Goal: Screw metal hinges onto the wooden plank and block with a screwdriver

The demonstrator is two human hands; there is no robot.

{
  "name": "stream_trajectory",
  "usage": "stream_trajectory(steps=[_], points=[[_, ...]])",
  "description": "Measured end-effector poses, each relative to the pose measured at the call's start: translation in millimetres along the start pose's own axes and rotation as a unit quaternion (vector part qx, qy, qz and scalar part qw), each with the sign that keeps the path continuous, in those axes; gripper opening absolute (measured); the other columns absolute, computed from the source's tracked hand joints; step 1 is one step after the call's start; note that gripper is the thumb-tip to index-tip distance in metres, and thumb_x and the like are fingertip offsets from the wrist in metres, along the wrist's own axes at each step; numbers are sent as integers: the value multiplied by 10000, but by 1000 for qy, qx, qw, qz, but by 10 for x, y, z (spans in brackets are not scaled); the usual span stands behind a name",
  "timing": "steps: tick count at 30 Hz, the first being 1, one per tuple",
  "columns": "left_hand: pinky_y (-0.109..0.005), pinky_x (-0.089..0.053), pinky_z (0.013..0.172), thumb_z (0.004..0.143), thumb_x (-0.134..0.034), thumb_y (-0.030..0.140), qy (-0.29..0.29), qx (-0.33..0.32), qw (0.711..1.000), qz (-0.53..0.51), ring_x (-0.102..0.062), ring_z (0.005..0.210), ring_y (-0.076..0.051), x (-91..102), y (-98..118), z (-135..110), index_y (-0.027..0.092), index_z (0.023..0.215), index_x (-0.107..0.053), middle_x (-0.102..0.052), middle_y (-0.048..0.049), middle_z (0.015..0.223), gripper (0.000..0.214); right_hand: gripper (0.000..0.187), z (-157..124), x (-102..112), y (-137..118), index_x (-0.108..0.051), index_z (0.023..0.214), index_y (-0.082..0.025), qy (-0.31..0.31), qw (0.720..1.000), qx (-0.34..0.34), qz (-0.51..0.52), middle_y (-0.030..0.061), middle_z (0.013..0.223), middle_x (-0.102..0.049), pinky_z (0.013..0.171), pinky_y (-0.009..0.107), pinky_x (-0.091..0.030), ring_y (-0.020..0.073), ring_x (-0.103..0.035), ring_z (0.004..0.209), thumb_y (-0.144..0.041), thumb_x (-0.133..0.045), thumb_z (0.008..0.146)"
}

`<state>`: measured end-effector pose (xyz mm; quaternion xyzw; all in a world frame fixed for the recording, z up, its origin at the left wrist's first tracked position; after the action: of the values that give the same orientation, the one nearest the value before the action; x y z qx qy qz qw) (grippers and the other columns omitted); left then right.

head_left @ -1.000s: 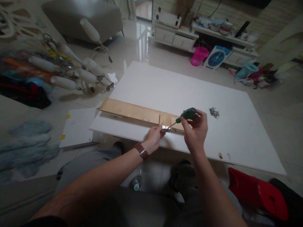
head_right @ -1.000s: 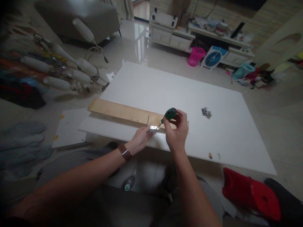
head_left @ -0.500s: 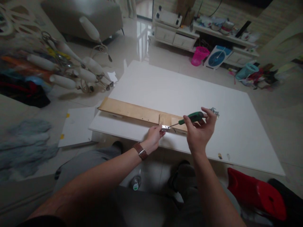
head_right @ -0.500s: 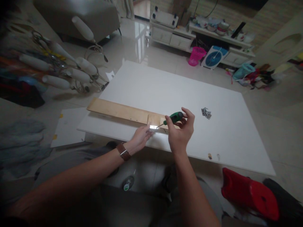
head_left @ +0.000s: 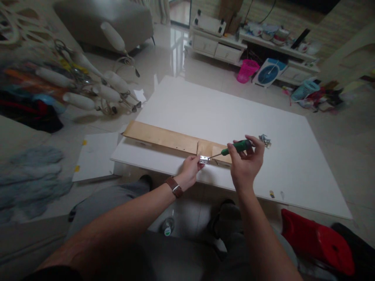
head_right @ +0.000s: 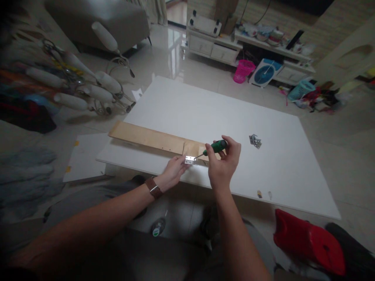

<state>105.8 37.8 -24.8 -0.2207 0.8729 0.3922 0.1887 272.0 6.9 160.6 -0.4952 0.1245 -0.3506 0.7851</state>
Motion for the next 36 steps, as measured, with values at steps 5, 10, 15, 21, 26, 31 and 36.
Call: stream_trajectory(steps=[5, 10, 15, 21, 26, 31, 36], points=[[-266, -561, 757, 911, -798, 212, 8, -7, 1000, 2, -667, 748, -130, -4, 18, -5, 161, 827, -623, -704, -58, 836, 201, 553, -1, -12, -63, -538, 1296, -302, -15, 999, 27, 9, 22, 1110, -673, 923, 441, -649, 238, -743, 1109, -245, -810, 817], [-265, -561, 762, 903, -794, 195, 1, -8, 1000, -2, -677, 769, -135, -27, 26, -7, 154, 850, -651, -715, -62, 851, 158, 433, -8, -26, -84, -527, 1281, -288, -32, 998, 50, 1, 76, 1265, -669, 908, 429, -627, 217, -711, 1120, -226, -682, 882], [-260, -564, 756, 930, -760, 187, 6, -9, 1000, 5, -682, 772, -133, -12, 8, 15, 155, 856, -651, -727, -70, 881, 135, 430, -5, 8, -76, -600, 1180, -300, -9, 998, 54, -39, 36, 1187, -593, 821, 372, -629, 194, -650, 1035, -276, -814, 807], [-261, -561, 749, 944, -721, 166, 11, -13, 1000, 13, -685, 771, -130, -6, 14, 9, 152, 865, -656, -728, -69, 885, 103, 427, -21, -13, -103, -568, 1267, -303, -23, 998, 61, -16, 50, 1199, -633, 896, 433, -648, 220, -698, 1109, -241, -713, 870], [-238, -532, 698, 880, -797, 207, 15, -13, 1000, 22, -679, 756, -132, -4, 17, 11, 157, 842, -670, -735, -62, 862, 142, 423, -17, -12, -96, -571, 1223, -296, -23, 997, 69, -36, 43, 1178, -627, 827, 384, -644, 206, -695, 1051, -258, -759, 846], [-245, -520, 699, 833, -846, 255, 4, -16, 999, 39, -683, 752, -138, 5, 14, 31, 162, 848, -681, -748, -68, 879, 190, 438, -17, 5, -89, -559, 1160, -301, 5, 998, 57, -6, 8, 1119, -602, 839, 373, -638, 183, -686, 1007, -261, -816, 807], [-255, -510, 700, 838, -837, 255, 13, -14, 998, 55, -674, 736, -136, 46, -11, 64, 163, 853, -669, -747, -64, 884, 192, 393, -41, -43, -125, -546, 1258, -288, -27, 997, 67, -10, 44, 1168, -626, 880, 417, -637, 206, -697, 1064, -249, -679, 890]])
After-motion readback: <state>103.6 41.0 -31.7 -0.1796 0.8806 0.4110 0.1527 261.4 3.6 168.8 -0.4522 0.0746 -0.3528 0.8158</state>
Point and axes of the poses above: each hand's wrist, its own z-axis towards the middle knuckle, its own x-axis out of the back of the hand, y = z × x, the point moved 8 cm from there along z, towards the middle knuckle
